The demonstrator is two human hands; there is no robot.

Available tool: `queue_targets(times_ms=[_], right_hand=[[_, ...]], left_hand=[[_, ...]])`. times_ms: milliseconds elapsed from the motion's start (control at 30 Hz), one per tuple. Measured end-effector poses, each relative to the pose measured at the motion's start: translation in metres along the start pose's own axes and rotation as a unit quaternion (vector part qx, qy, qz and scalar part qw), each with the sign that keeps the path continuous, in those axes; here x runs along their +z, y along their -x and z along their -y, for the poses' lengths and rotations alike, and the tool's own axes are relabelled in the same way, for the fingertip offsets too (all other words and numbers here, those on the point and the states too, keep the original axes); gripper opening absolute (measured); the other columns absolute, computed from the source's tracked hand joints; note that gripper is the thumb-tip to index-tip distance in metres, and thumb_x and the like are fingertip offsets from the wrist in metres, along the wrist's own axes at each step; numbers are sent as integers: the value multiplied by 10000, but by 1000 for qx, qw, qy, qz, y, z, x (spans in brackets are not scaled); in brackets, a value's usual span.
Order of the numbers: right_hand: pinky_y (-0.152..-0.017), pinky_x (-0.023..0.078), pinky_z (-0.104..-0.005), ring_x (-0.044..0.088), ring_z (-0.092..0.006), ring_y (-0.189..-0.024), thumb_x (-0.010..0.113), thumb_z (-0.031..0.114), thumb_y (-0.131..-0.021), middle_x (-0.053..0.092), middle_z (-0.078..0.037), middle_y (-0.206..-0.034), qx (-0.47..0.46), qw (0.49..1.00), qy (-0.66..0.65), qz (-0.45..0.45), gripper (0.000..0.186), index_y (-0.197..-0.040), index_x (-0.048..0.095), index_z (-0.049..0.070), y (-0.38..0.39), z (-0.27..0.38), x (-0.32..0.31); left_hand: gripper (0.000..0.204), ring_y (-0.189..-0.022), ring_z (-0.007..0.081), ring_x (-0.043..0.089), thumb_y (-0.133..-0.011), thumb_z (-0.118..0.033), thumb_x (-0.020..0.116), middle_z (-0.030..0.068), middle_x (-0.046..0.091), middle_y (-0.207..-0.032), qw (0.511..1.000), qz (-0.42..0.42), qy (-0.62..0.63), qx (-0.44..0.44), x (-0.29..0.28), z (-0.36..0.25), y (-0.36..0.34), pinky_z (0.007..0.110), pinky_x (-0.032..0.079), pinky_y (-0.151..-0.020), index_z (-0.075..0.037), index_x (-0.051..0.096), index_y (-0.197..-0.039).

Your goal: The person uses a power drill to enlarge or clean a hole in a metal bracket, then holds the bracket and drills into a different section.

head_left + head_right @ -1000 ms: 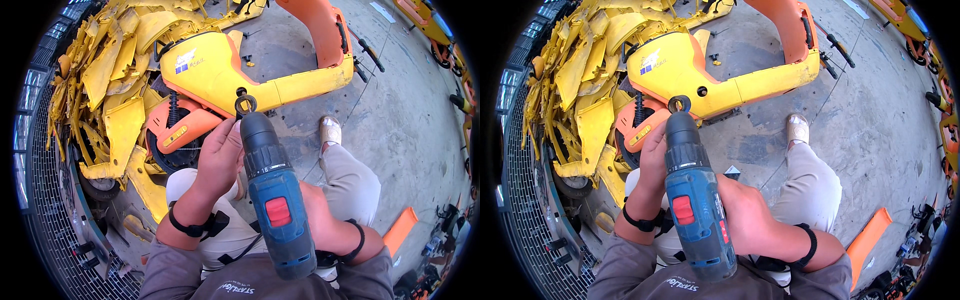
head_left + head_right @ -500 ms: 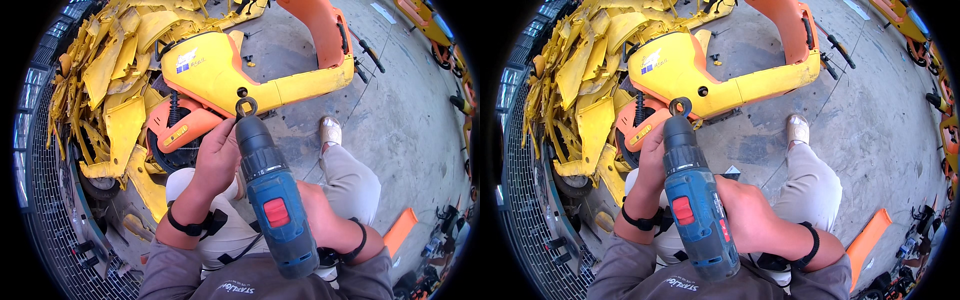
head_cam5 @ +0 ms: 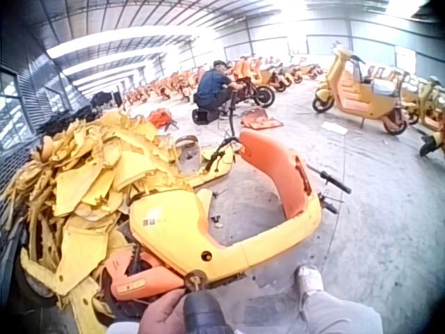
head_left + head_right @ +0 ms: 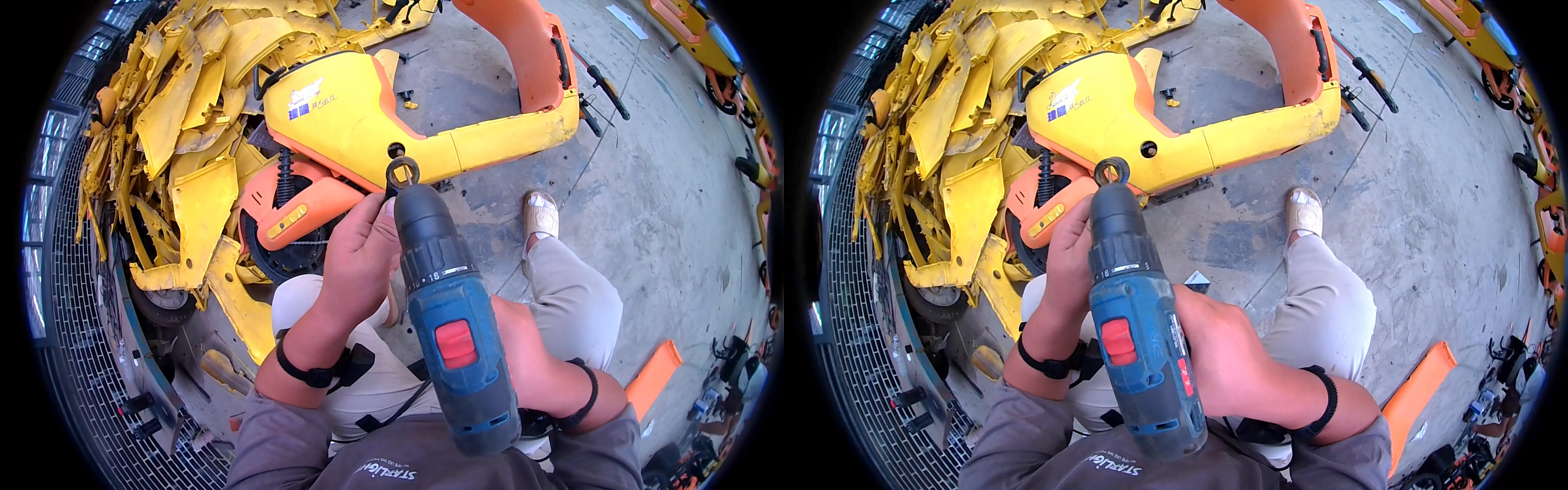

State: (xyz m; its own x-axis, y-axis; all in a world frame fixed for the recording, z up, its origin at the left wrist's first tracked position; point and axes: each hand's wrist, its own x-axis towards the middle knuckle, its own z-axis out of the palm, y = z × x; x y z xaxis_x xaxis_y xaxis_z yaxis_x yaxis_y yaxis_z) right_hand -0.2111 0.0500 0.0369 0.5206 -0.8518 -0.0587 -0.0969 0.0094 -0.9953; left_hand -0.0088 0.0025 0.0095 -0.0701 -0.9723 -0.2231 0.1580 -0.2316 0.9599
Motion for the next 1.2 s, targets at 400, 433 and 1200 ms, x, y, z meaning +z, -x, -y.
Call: queue_targets(times_ms=[400,433,1200], right_hand=[[-704,544,-387,689,-358,-792,817,222,-687,665,-170,-874,9,1000,-10,-4,565,-1153,557,40,1,-1,1],[-702,544,-387,689,-358,-790,816,220,-688,665,-170,-873,11,1000,-15,-4,564,-1154,556,41,1,-1,1],[-758,538,-366,698,-327,-848,804,223,-691,679,-146,-915,42,996,-60,50,531,-1135,571,51,4,-3,-3]], left_hand=[[326,-791,85,633,-1059,-251,444,56,662,-968,987,-54,-140,60,0,4,-1,224,522,-692,12,571,-1205],[329,-792,85,631,-1060,-255,444,61,665,-976,985,-59,-147,62,0,4,-1,225,521,-693,12,570,-1205],[235,-722,77,543,-1034,-194,486,37,596,-822,937,-116,-279,175,-9,8,-4,233,458,-652,12,586,-1089]])
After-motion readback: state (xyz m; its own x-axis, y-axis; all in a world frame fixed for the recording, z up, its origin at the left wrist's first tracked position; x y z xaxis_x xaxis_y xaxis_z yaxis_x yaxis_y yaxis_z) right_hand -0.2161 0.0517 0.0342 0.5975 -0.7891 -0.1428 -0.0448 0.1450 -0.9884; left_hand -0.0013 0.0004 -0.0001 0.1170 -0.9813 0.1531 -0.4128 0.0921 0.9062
